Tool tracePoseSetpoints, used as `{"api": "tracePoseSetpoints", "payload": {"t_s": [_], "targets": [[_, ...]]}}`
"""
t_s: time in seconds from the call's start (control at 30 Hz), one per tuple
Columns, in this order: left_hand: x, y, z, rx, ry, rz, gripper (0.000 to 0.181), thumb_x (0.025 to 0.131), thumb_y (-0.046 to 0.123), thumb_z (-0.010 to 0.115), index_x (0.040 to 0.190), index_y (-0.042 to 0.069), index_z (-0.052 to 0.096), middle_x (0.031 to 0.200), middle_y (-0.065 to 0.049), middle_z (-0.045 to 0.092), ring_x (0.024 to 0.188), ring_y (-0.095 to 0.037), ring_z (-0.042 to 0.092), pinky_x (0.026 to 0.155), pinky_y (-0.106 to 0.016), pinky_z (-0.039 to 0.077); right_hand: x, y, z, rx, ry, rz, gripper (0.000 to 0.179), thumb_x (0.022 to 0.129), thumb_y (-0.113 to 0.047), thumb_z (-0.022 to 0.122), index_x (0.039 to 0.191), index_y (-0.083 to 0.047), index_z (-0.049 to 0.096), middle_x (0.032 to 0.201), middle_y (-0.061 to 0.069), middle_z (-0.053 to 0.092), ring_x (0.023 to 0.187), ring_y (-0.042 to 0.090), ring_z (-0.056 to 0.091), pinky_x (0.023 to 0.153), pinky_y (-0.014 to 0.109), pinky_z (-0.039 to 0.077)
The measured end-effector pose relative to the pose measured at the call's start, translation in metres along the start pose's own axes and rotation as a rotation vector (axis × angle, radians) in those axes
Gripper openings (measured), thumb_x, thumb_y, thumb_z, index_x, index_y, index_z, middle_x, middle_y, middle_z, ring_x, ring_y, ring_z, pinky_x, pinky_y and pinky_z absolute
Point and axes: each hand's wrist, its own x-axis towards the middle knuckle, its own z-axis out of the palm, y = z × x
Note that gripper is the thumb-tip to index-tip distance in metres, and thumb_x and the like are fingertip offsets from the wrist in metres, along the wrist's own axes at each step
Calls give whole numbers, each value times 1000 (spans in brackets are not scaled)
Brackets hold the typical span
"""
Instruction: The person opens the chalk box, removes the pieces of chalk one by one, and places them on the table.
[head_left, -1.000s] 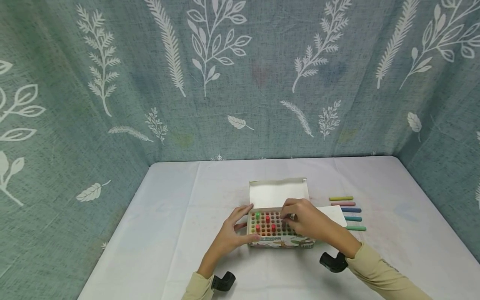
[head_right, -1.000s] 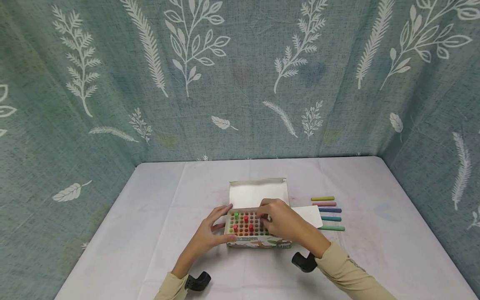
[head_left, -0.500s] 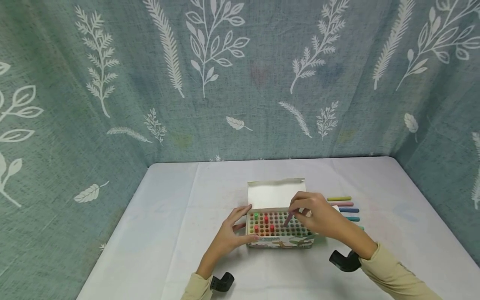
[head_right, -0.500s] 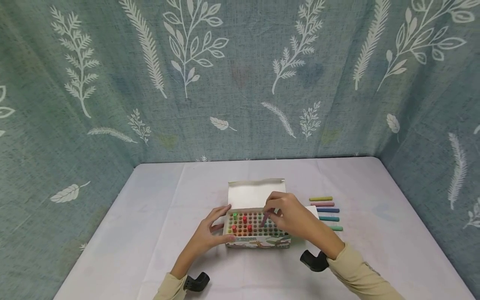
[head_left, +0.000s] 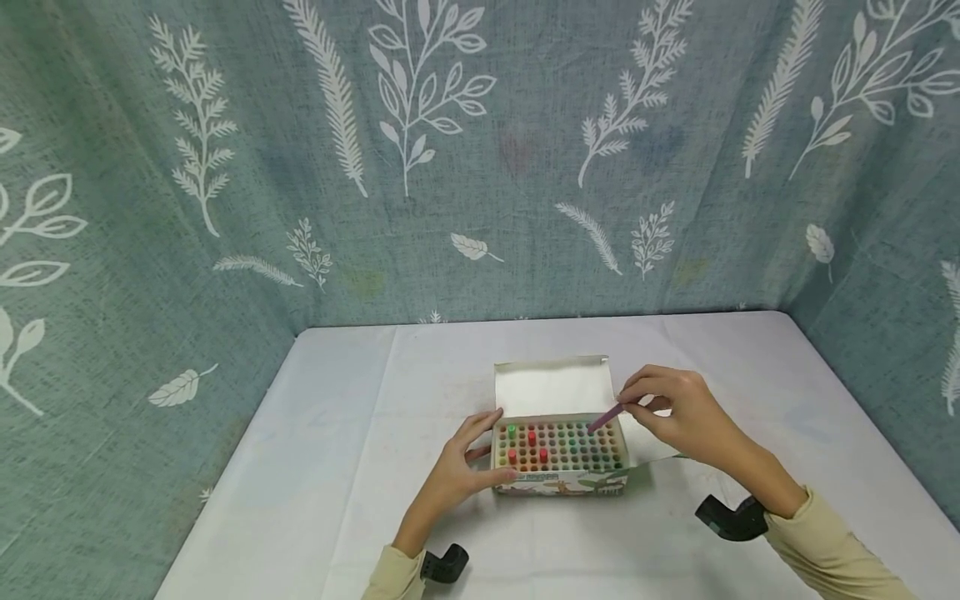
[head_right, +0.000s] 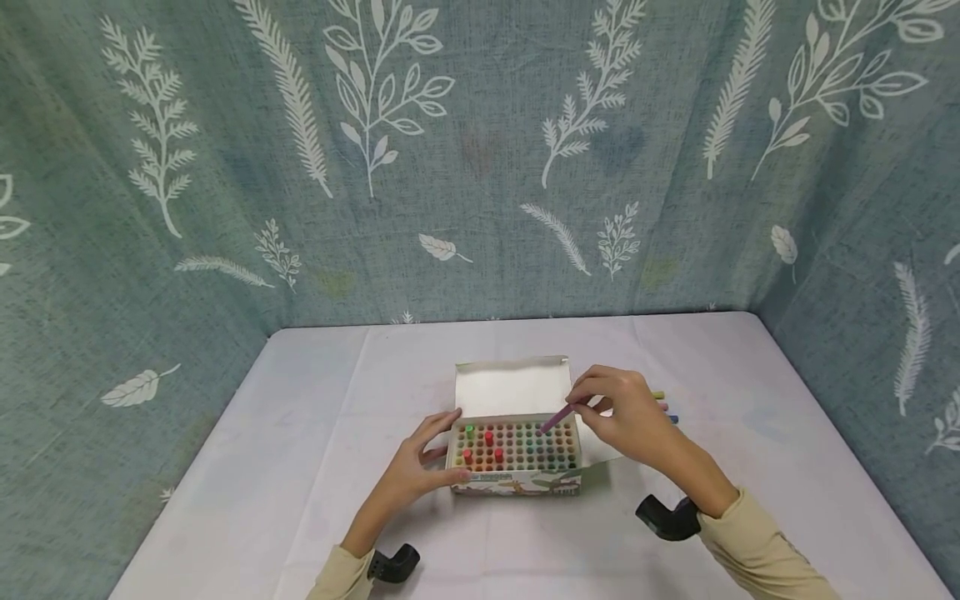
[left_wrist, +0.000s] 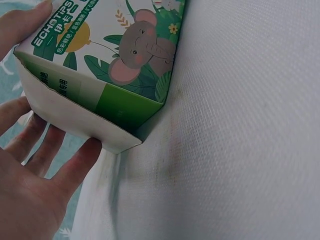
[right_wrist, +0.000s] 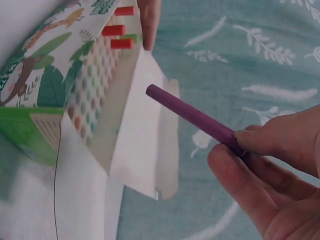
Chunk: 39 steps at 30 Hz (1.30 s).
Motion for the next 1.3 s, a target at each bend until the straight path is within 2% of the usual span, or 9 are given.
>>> {"api": "tracePoseSetpoints", "payload": {"t_s": [0.2,0.37,0.43,0.67,0.77,1.07,1.3], "targets": [[0,-5,-1,-13,-4,2,85,74,29,82,146,30,36,145,5,34,134,-20,33,104,-36,41,-3,3,-13,0,32,25,26,70,17,72,82,-6,72,87,-2,65,77,15,65,60,17,56],[0,-3,0,-8,1,-19,85,74,25,83,146,30,37,145,5,33,134,-19,33,105,-37,41,-6,3,-22,-25,51,49,27,70,16,73,83,-7,72,89,-2,65,78,13,64,61,16,56],[0,1,0,-9,1,-21,85,75,21,82,146,27,36,146,2,33,134,-22,33,105,-41,40,-7,3,-25,-26,59,51,28,70,16,73,84,-8,72,89,-2,66,77,13,65,61,16,56],[-5,31,-3,-27,-22,-20,82,77,14,80,147,12,36,147,-11,31,134,-31,32,106,-48,38,-9,4,-33,-35,82,53,25,71,12,75,84,-9,72,89,-1,66,76,9,65,62,14,55],[-5,35,-4,-24,-29,-20,82,78,14,79,147,11,35,147,-12,31,134,-31,32,105,-48,38,-11,6,-36,-39,83,73,25,72,12,75,84,-8,72,88,-1,66,76,8,65,62,14,55],[-5,33,-3,-20,-31,-23,83,78,14,79,148,13,34,147,-11,31,135,-29,31,106,-49,38,-19,13,-43,-56,90,149,24,74,12,73,86,-8,73,89,-2,65,82,1,60,67,11,53],[-6,35,-3,-25,-34,-26,82,78,13,79,148,12,34,147,-11,31,135,-30,31,106,-48,38,-25,18,-49,-23,109,185,23,76,10,73,88,-10,73,91,0,66,87,0,59,70,9,52]]}}
